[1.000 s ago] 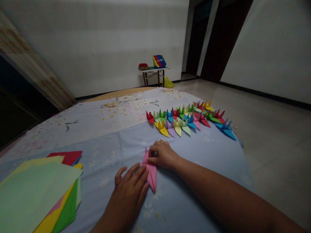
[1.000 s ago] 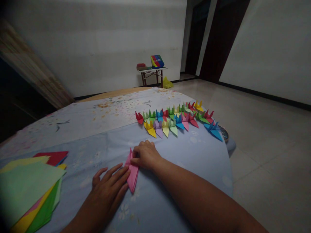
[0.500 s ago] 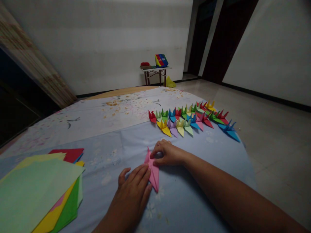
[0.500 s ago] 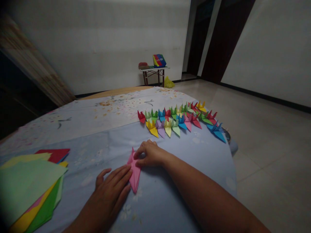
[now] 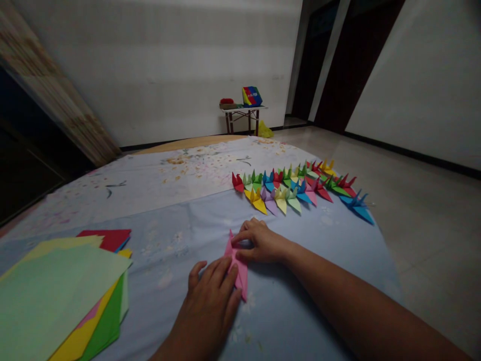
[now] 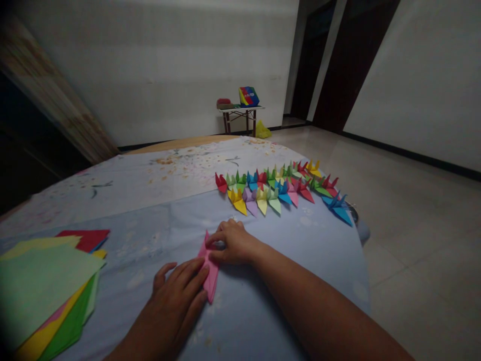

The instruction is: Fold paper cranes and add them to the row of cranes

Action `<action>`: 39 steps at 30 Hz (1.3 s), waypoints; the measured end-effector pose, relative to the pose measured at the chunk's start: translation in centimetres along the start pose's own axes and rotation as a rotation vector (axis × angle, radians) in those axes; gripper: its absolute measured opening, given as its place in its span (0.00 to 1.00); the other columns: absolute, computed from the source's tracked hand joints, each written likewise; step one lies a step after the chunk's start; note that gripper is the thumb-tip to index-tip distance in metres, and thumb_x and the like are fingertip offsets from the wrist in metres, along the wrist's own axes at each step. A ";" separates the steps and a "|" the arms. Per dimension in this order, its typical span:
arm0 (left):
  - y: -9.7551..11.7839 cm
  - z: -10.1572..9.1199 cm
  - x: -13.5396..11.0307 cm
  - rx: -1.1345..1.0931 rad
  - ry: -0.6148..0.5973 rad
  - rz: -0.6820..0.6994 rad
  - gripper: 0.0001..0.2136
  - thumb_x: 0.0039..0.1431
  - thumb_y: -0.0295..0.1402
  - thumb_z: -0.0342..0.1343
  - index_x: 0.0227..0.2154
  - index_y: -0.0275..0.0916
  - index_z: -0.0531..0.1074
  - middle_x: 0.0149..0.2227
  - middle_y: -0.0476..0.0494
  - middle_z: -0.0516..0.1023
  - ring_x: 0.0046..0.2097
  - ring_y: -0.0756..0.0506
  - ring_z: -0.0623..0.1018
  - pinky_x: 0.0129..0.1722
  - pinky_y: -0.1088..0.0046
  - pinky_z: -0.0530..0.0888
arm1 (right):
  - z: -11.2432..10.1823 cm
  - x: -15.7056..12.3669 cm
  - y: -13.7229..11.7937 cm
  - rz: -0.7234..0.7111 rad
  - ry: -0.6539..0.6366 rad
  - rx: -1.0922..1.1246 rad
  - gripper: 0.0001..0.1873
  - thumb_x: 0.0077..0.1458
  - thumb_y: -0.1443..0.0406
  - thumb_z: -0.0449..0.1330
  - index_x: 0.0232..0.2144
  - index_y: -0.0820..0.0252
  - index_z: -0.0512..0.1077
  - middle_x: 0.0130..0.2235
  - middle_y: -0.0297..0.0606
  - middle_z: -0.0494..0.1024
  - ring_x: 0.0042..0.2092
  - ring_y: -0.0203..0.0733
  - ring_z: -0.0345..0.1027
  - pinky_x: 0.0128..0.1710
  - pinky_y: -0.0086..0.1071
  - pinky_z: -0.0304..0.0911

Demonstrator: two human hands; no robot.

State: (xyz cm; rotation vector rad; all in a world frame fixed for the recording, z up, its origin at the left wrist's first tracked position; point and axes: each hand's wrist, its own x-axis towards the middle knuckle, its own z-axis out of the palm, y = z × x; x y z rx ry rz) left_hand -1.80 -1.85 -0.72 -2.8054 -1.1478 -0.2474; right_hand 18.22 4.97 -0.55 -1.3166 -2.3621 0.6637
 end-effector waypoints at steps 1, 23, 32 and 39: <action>0.1 0.0 0.1 -0.010 0.003 -0.009 0.15 0.61 0.34 0.43 0.50 0.43 0.65 0.52 0.42 0.70 0.53 0.42 0.67 0.52 0.56 0.56 | 0.1 0.0 0.0 -0.004 0.010 -0.011 0.15 0.48 0.58 0.60 0.41 0.49 0.73 0.39 0.38 0.68 0.43 0.44 0.57 0.46 0.39 0.49; 0.3 0.3 0.4 -0.081 0.035 -0.040 0.14 0.60 0.36 0.45 0.47 0.42 0.66 0.54 0.40 0.67 0.53 0.41 0.65 0.51 0.55 0.58 | 1.0 0.9 -0.6 0.108 0.045 -0.138 0.14 0.56 0.63 0.52 0.45 0.49 0.69 0.39 0.39 0.70 0.42 0.42 0.57 0.40 0.35 0.48; 0.3 0.3 0.3 -0.087 0.071 -0.037 0.14 0.60 0.36 0.46 0.46 0.41 0.67 0.54 0.40 0.68 0.53 0.40 0.66 0.50 0.55 0.59 | 1.3 1.3 -0.6 0.144 0.068 -0.197 0.18 0.56 0.64 0.50 0.49 0.48 0.66 0.40 0.40 0.71 0.42 0.43 0.59 0.40 0.35 0.49; 0.5 0.0 0.6 -0.116 0.002 -0.082 0.14 0.60 0.36 0.44 0.47 0.41 0.67 0.54 0.39 0.67 0.53 0.40 0.65 0.52 0.52 0.57 | 1.0 1.3 0.5 0.125 0.139 0.018 0.14 0.53 0.64 0.54 0.43 0.57 0.71 0.32 0.36 0.74 0.36 0.38 0.63 0.38 0.31 0.53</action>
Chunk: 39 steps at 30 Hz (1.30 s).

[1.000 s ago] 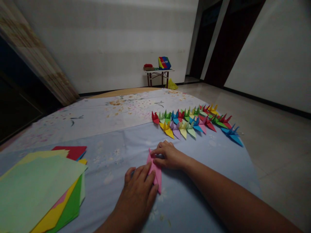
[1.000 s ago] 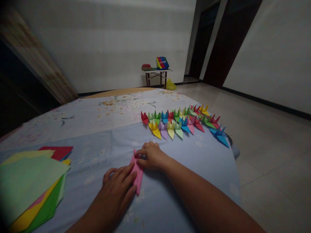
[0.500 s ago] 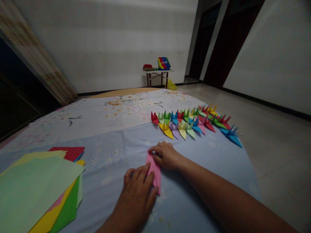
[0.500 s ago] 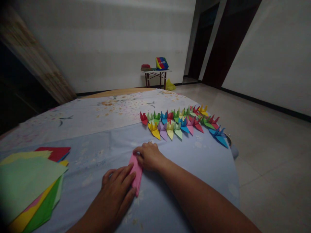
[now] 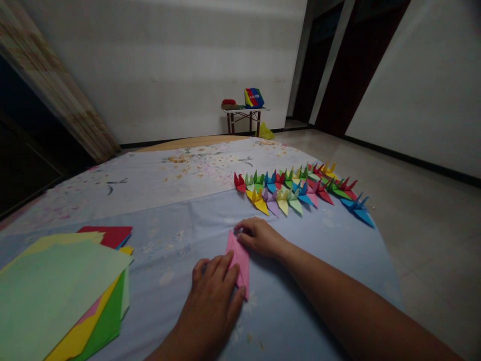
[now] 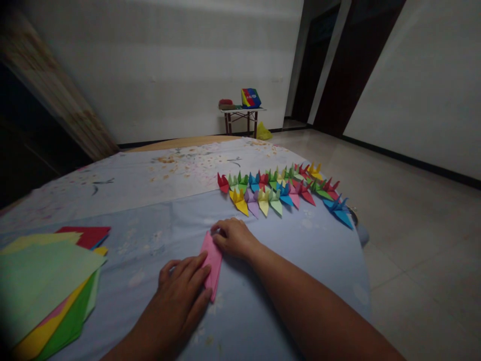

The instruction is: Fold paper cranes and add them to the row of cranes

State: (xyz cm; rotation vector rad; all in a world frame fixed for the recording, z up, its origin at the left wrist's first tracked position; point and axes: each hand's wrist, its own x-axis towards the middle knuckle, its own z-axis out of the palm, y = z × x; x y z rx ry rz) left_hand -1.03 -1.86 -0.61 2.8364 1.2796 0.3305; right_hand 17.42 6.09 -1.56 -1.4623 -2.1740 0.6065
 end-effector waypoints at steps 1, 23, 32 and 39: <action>0.0 -0.1 0.0 -0.005 -0.008 -0.003 0.14 0.60 0.37 0.44 0.47 0.41 0.67 0.54 0.39 0.67 0.53 0.40 0.65 0.52 0.52 0.57 | -0.2 0.0 0.2 -0.010 -0.018 0.033 0.12 0.52 0.63 0.56 0.39 0.58 0.72 0.31 0.34 0.74 0.35 0.37 0.63 0.37 0.30 0.53; -0.8 0.0 -0.5 -0.020 -0.057 0.006 0.22 0.61 0.37 0.42 0.59 0.50 0.52 0.59 0.45 0.62 0.57 0.39 0.60 0.53 0.50 0.54 | -1.9 -0.7 -0.2 -0.096 -0.210 -0.011 0.14 0.46 0.59 0.63 0.38 0.53 0.73 0.38 0.37 0.70 0.44 0.43 0.58 0.45 0.37 0.50; 0.1 0.6 -0.9 0.057 -0.016 0.020 0.22 0.61 0.36 0.42 0.58 0.46 0.54 0.58 0.41 0.63 0.59 0.40 0.60 0.55 0.51 0.49 | -2.2 -2.1 -1.5 -0.216 -0.063 -0.226 0.23 0.52 0.58 0.57 0.51 0.46 0.64 0.57 0.41 0.58 0.58 0.52 0.44 0.53 0.49 0.42; 0.1 0.6 -0.8 0.047 0.011 0.039 0.18 0.60 0.35 0.43 0.52 0.45 0.64 0.55 0.43 0.67 0.57 0.40 0.62 0.56 0.52 0.50 | -1.4 -3.3 -2.1 -0.258 -0.227 -0.318 0.25 0.57 0.48 0.43 0.54 0.43 0.60 0.63 0.42 0.47 0.63 0.58 0.31 0.55 0.59 0.31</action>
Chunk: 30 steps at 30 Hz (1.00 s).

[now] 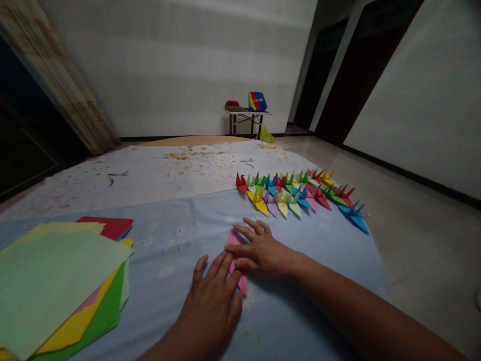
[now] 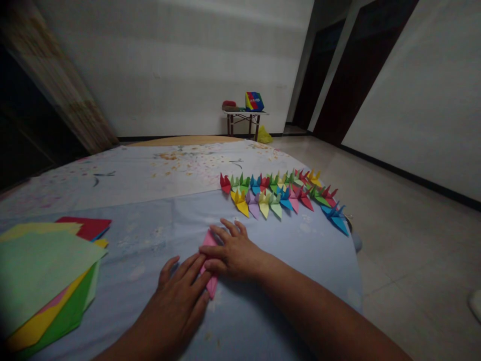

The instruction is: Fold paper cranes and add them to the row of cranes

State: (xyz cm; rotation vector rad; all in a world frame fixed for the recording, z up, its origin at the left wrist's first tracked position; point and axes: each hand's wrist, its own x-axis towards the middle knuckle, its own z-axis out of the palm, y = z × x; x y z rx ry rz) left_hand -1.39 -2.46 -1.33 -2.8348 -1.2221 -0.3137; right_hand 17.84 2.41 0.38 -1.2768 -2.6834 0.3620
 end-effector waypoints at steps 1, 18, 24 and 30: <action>0.0 0.1 0.0 0.002 0.011 0.003 0.18 0.60 0.35 0.43 0.52 0.44 0.64 0.55 0.42 0.67 0.57 0.40 0.62 0.56 0.53 0.49 | 0.1 0.1 0.1 0.014 -0.004 -0.003 0.25 0.58 0.48 0.42 0.55 0.43 0.59 0.63 0.42 0.47 0.63 0.58 0.31 0.55 0.59 0.31; -0.2 0.2 -0.1 -0.006 -0.039 -0.004 0.24 0.59 0.36 0.43 0.59 0.45 0.52 0.59 0.42 0.62 0.58 0.38 0.60 0.56 0.49 0.47 | -0.4 3.3 2.1 0.162 0.087 -0.042 0.22 0.59 0.51 0.43 0.54 0.42 0.61 0.63 0.37 0.49 0.63 0.54 0.32 0.56 0.56 0.33; 0.0 0.2 0.0 -0.012 -0.040 -0.008 0.23 0.60 0.36 0.42 0.59 0.45 0.53 0.59 0.41 0.62 0.59 0.38 0.60 0.56 0.49 0.46 | -0.5 0.8 1.9 0.168 0.122 -0.006 0.22 0.60 0.53 0.41 0.52 0.44 0.64 0.62 0.38 0.53 0.63 0.54 0.35 0.56 0.56 0.35; 0.1 0.0 0.1 -0.032 -0.069 -0.017 0.24 0.59 0.36 0.42 0.59 0.45 0.53 0.59 0.41 0.61 0.59 0.38 0.59 0.56 0.48 0.46 | 0.4 -0.6 0.9 0.147 0.044 -0.034 0.23 0.60 0.52 0.40 0.55 0.45 0.59 0.63 0.39 0.50 0.63 0.54 0.33 0.56 0.55 0.34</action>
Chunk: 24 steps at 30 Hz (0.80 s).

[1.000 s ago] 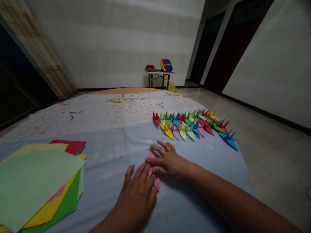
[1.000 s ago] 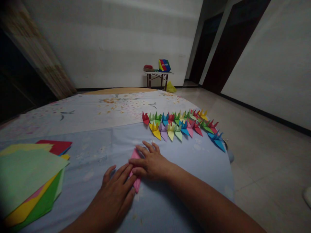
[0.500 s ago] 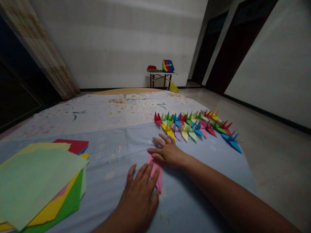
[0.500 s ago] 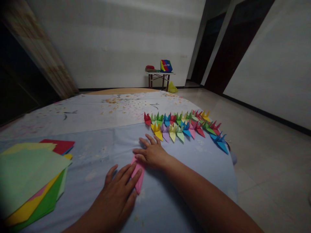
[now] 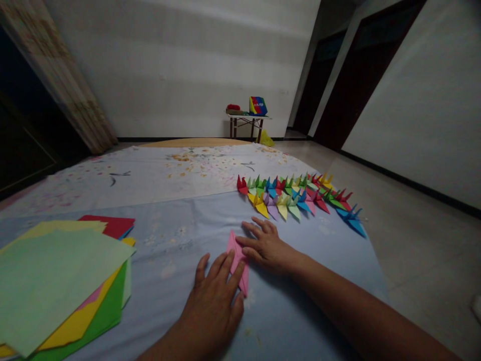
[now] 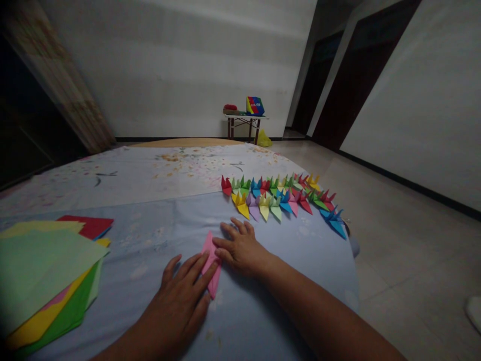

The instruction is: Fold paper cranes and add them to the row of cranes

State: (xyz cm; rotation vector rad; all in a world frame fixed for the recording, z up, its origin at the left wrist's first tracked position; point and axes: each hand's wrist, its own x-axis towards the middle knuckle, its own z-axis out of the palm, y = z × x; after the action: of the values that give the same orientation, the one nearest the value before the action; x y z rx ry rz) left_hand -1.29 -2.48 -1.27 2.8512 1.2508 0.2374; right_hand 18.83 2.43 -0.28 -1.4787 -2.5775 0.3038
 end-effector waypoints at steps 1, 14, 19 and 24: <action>0.0 -0.1 0.0 -0.004 -0.017 -0.006 0.24 0.59 0.36 0.42 0.59 0.45 0.52 0.59 0.41 0.61 0.59 0.38 0.59 0.56 0.48 0.46 | 0.0 0.1 -0.1 0.003 0.008 -0.016 0.23 0.60 0.52 0.40 0.55 0.45 0.60 0.63 0.39 0.50 0.63 0.55 0.33 0.56 0.55 0.33; 0.2 -0.5 0.3 -0.046 -0.082 -0.044 0.24 0.59 0.35 0.42 0.59 0.45 0.53 0.60 0.39 0.58 0.60 0.38 0.57 0.56 0.48 0.45 | 0.3 3.6 0.0 0.054 0.066 -0.081 0.22 0.59 0.52 0.43 0.54 0.45 0.61 0.62 0.38 0.53 0.63 0.54 0.35 0.56 0.56 0.33; -0.3 -1.1 0.7 -0.096 -0.072 -0.064 0.22 0.58 0.32 0.42 0.56 0.49 0.59 0.58 0.41 0.63 0.57 0.39 0.61 0.54 0.47 0.48 | -0.1 1.2 0.5 0.021 0.225 0.017 0.19 0.59 0.56 0.47 0.51 0.48 0.66 0.58 0.40 0.60 0.61 0.52 0.43 0.55 0.50 0.40; -1.3 -0.7 1.2 -0.151 0.003 -0.049 0.20 0.58 0.32 0.44 0.53 0.53 0.63 0.54 0.44 0.68 0.54 0.39 0.64 0.52 0.50 0.52 | 0.5 -2.3 -0.3 -0.116 0.261 0.073 0.12 0.55 0.59 0.55 0.41 0.48 0.73 0.51 0.37 0.68 0.56 0.49 0.50 0.53 0.47 0.45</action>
State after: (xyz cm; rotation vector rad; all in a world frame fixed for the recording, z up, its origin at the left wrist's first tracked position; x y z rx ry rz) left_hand -1.53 -0.79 -0.50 2.6908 1.2449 0.3211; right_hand 19.61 0.29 -0.77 -1.2461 -2.4049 0.1752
